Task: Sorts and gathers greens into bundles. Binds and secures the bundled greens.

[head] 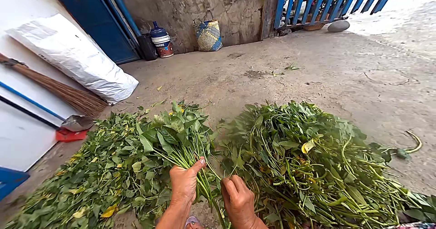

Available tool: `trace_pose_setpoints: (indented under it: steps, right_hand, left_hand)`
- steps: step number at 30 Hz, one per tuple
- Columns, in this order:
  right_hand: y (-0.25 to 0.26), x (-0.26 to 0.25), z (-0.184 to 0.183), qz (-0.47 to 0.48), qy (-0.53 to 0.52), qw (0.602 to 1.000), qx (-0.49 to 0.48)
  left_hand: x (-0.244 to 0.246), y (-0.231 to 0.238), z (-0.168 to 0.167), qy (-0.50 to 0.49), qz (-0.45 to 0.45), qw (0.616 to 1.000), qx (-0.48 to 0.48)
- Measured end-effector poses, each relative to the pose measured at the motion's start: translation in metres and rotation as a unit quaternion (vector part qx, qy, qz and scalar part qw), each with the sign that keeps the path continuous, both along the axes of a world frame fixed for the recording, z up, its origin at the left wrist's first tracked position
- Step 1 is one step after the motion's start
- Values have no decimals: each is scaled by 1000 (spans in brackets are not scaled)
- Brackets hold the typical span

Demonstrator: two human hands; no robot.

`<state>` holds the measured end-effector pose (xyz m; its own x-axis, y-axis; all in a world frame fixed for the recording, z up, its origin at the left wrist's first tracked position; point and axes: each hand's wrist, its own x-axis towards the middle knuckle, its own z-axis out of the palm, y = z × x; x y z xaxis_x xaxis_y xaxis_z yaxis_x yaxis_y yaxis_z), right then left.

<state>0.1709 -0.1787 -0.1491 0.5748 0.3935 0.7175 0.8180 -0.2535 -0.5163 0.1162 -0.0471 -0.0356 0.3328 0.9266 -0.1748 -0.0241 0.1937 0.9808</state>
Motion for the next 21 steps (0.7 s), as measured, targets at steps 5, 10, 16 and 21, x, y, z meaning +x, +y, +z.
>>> trace_pose_setpoints:
  steps: [5, 10, 16, 21]
  right_hand:
    - [-4, 1, -4, 28, -40, 999, 7]
    - [-4, 3, 10, 105, 99, 989, -46]
    - [8, 27, 59, 348, 548, 755, -97]
    - [4, 33, 67, 338, 480, 789, -180]
  left_hand:
    - [-1, 1, 5, 10, -9, 1000, -9]
    - [-4, 2, 7, 11, -39, 998, -38]
    - [-2, -4, 10, 66, -80, 995, 8]
    - [1, 0, 0, 45, -89, 995, -20]
